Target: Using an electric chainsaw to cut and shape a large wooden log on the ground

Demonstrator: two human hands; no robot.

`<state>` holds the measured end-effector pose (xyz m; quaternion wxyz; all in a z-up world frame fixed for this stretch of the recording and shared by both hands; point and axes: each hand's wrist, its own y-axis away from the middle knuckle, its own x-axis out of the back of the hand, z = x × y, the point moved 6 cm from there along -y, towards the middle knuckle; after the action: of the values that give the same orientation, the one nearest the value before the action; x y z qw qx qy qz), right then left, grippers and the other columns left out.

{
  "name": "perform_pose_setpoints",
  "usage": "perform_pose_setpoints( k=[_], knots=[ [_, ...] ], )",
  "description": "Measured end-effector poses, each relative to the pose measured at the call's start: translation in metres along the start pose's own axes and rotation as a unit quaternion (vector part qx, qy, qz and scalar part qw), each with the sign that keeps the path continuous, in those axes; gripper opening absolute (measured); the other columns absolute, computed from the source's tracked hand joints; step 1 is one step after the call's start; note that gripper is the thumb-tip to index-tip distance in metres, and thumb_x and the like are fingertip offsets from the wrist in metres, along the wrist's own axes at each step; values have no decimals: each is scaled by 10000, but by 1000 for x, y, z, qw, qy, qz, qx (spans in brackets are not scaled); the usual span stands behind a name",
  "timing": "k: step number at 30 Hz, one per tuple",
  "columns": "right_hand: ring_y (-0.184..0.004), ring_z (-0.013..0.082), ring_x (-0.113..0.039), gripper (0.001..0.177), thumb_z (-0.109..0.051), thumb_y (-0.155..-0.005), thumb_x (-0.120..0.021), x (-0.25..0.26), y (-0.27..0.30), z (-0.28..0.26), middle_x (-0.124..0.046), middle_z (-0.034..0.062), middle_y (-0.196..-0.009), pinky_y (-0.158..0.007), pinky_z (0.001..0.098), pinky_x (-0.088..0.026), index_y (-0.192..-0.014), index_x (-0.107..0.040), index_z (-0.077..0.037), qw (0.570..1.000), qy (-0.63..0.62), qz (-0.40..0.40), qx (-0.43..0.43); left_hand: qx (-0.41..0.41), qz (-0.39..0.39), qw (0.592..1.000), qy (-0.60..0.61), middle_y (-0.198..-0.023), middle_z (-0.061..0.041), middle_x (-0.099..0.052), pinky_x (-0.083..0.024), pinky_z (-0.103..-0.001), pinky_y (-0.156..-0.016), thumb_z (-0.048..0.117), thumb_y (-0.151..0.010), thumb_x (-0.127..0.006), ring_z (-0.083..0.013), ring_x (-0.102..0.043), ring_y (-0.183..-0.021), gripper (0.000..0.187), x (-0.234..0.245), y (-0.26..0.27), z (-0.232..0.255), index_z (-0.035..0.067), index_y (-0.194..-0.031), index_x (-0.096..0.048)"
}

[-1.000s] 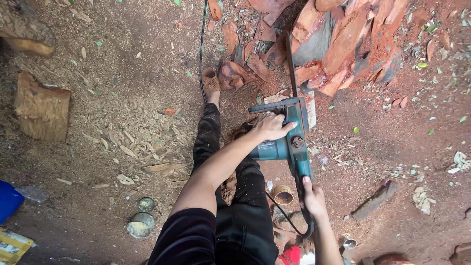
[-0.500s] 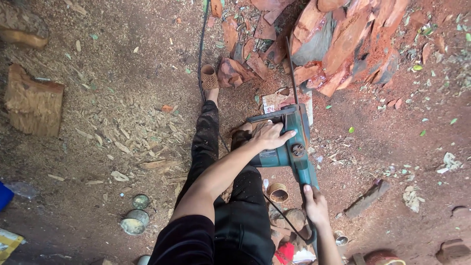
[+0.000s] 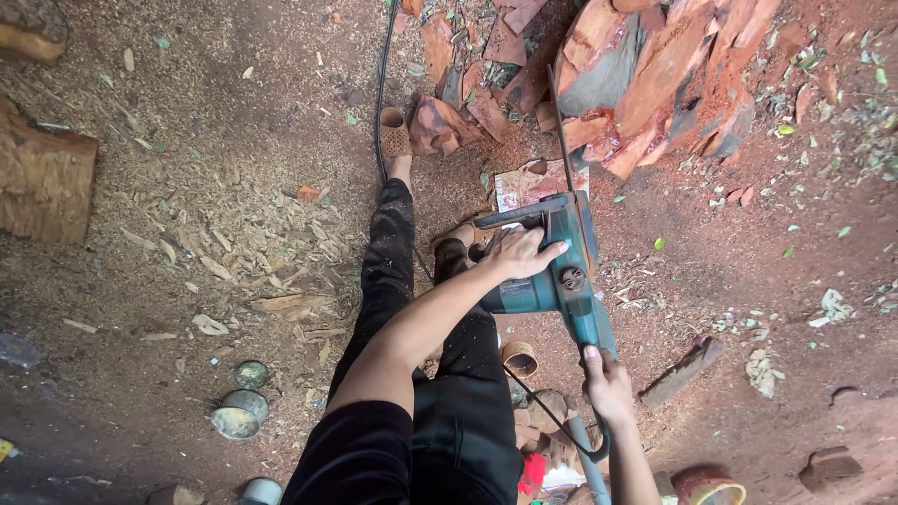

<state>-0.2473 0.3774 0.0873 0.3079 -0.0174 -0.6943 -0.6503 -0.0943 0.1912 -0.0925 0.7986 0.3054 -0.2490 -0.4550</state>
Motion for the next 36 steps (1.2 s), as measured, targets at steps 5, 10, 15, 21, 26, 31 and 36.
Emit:
perform_pose_setpoints(
  k=[5, 10, 15, 21, 26, 31, 36],
  knots=[
    [-483, 190, -587, 605, -602, -971, -409, -2, -8, 19, -598, 70, -588, -470, 327, -480, -1003, -622, -37, 999, -13, -26, 20, -2, 9, 1000, 7, -819, -223, -662, -504, -549, -638, 850, -800, -193, -417, -688, -778, 905, -10, -1, -1, 35, -891, -577],
    [-445, 160, -555, 578, -597, -987, -391, -1, -13, 23, -565, 30, -564, -431, 308, -479, -958, -603, -60, 998, -16, -42, 35, -1, 8, 1000, 16, -720, -146, -621, -501, -495, -565, 843, -807, -207, -329, -668, -661, 879, -10, -2, 4, 41, -854, -565],
    [-414, 169, -557, 573, -520, -1029, -382, -1, -11, 18, -550, 44, -559, -368, 301, -491, -1163, -613, -12, 997, -39, -60, 34, 22, -11, 1000, 5, -810, -204, -652, -484, -542, -607, 843, -797, -196, -373, -675, -742, 912, -5, -1, 7, 18, -898, -572],
    [-487, 200, -577, 570, -558, -987, -430, 1, 8, 33, -562, 51, -573, -504, 345, -461, -1092, -680, -56, 998, -39, -46, -4, 47, -44, 998, 16, -712, -87, -605, -488, -451, -503, 826, -821, -236, -257, -613, -579, 852, -28, 21, 9, 52, -935, -574],
    [-378, 111, -497, 728, -617, -945, -374, 22, -16, 66, -449, -19, -511, -327, 251, -455, -1257, -608, -3, 993, 28, -100, 63, 88, -39, 995, 39, -877, -173, -633, -499, -471, -521, 845, -796, -178, -304, -645, -679, 989, -59, 36, 6, 3, -1139, -569],
    [-564, 145, -634, 601, -580, -940, -385, 56, -30, 64, -549, 33, -696, -495, 279, -628, -1030, -660, -53, 986, 81, -108, 102, 100, -32, 992, 65, -1315, -307, -586, -564, -555, -780, 882, -727, -87, -415, -661, -1072, 1220, -76, 32, 16, -64, -1389, -480],
    [-842, 327, -752, 753, -629, -916, -389, 77, -15, 46, -721, 193, -791, -864, 494, -578, -1371, -611, -71, 992, 105, -71, -4, 99, -18, 992, 81, -1159, -258, -659, -534, -592, -748, 884, -715, -97, -422, -680, -968, 1122, -75, 25, 29, -13, -1198, -567]
  ],
)
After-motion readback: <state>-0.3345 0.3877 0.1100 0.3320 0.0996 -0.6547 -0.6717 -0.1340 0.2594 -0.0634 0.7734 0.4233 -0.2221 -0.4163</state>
